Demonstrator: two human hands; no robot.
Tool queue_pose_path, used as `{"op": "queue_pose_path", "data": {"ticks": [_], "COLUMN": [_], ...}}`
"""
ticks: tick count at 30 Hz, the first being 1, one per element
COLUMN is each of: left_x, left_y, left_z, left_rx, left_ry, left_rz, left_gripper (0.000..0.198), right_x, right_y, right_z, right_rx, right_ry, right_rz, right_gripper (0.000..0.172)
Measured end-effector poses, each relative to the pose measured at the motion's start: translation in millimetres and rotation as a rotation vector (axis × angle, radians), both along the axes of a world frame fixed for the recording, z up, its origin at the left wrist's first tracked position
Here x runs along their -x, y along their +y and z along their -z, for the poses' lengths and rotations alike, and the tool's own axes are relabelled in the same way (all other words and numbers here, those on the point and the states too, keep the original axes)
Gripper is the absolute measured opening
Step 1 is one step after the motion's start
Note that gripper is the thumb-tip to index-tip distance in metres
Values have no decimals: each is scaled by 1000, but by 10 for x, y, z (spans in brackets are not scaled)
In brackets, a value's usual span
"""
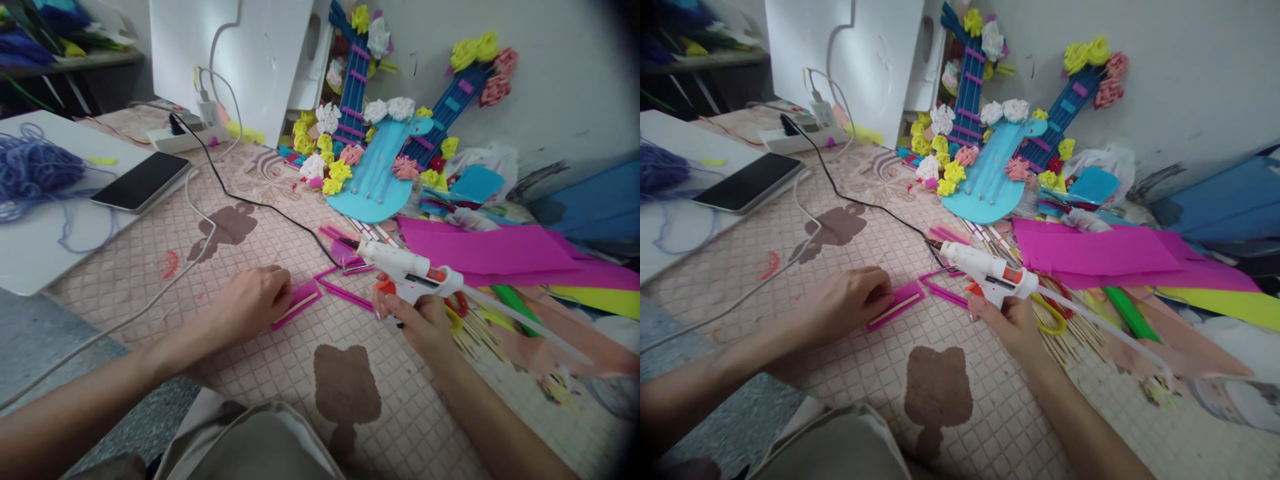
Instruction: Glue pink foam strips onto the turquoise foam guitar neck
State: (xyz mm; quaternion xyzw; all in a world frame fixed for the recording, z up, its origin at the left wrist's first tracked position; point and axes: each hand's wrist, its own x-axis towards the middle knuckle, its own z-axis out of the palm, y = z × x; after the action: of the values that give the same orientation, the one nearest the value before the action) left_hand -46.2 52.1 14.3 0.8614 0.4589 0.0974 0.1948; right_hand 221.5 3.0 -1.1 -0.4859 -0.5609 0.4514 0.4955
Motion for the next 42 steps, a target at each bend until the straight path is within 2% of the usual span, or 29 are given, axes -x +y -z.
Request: {"op": "queue_pose_path", "data": {"ticks": [4,7,9,13,16,22,27,31,42], "left_x": [145,259,298,244,131,22,185,293,182], "left_y": [-6,-17,-43,-149,-224,-199,-91,-65,-17], "left_z": [-17,-33,-36,0,56,63,-12,-5,-1], "left_rx": [-10,-16,-60,-29,30,3,-27,14,13], "left_ry": [24,48,-8,-132,-76,-12,-89,-79,-42], "left_rz": [-66,-131,-150,-35,17,-7,-33,-8,11], "left_gripper": [15,12,10,11,13,13,19,22,29], "right_x": [24,18,-2,-38,-33,2,32,62,37], "right_y": [-2,-4,-9,-32,-43,-40,-55,-60,-87], "right_z": [-31,-11,22,81,96,90,1,-63,-6], "right_rx": [11,5,4,23,51,41,37,7,11], "right_ry": [3,-37,-75,-138,-151,-153,-243,-365,-374], "right_rz": [-23,-4,8,-8,-13,-32,-50,-51,-65], "right_gripper": [10,14,18,21,19,15,15,10,12]}}
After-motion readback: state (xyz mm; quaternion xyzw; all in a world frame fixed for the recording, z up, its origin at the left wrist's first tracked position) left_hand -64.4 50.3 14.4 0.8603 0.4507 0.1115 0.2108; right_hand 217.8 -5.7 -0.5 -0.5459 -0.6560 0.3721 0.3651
